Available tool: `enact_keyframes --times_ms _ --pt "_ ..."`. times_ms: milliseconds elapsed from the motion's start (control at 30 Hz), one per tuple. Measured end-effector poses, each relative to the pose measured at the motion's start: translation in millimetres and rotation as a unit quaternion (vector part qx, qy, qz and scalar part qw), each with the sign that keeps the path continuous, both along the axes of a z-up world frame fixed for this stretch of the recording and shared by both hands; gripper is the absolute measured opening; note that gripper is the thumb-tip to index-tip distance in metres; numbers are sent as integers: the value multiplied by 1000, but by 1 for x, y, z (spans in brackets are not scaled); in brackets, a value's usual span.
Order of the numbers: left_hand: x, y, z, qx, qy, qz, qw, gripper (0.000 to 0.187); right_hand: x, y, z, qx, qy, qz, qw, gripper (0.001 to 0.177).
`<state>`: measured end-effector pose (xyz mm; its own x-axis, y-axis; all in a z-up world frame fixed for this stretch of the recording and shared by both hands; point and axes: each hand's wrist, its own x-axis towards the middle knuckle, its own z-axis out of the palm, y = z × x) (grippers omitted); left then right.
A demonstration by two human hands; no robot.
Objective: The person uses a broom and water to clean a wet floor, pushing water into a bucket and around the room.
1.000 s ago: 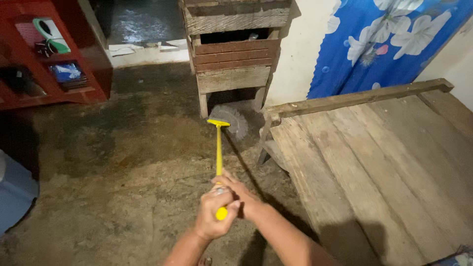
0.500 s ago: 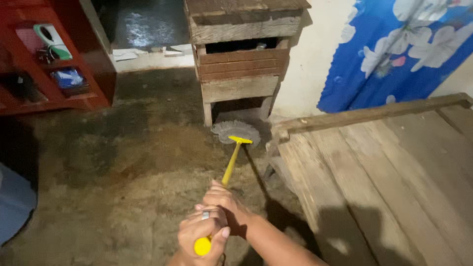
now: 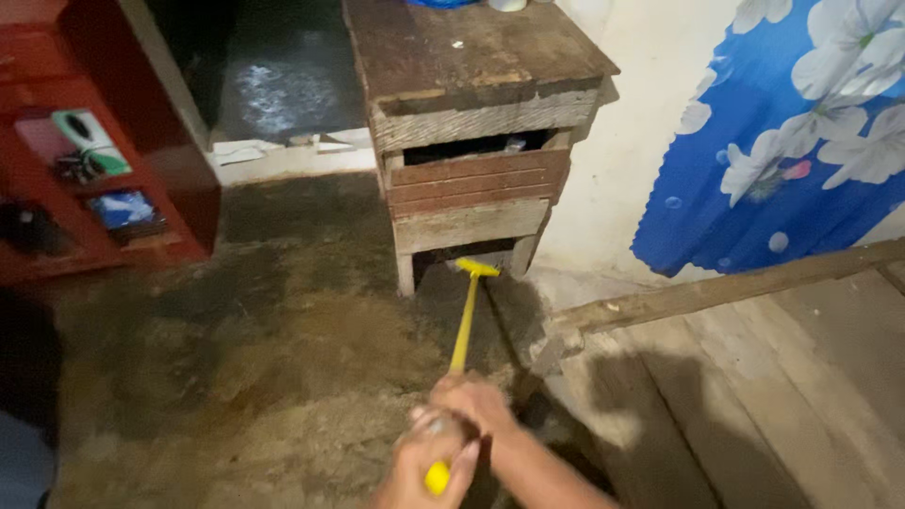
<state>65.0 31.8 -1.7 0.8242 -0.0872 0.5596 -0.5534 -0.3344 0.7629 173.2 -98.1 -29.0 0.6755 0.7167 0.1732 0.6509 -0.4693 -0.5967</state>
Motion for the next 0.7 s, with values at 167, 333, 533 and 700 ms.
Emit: enact_keyframes --times_ms 167,333,533,700 --pt "4 15 -22 -82 55 31 995 10 -16 29 11 -82 165 -17 983 21" --pt "53 31 -15 -45 -35 31 998 11 44 38 -27 60 65 -4 996 16" --pt "104 34 -5 1 87 -48 995 29 113 35 -59 -76 95 -43 992 7" --pt "78 29 5 28 35 -35 998 21 80 32 -38 -140 37 -46 988 5"
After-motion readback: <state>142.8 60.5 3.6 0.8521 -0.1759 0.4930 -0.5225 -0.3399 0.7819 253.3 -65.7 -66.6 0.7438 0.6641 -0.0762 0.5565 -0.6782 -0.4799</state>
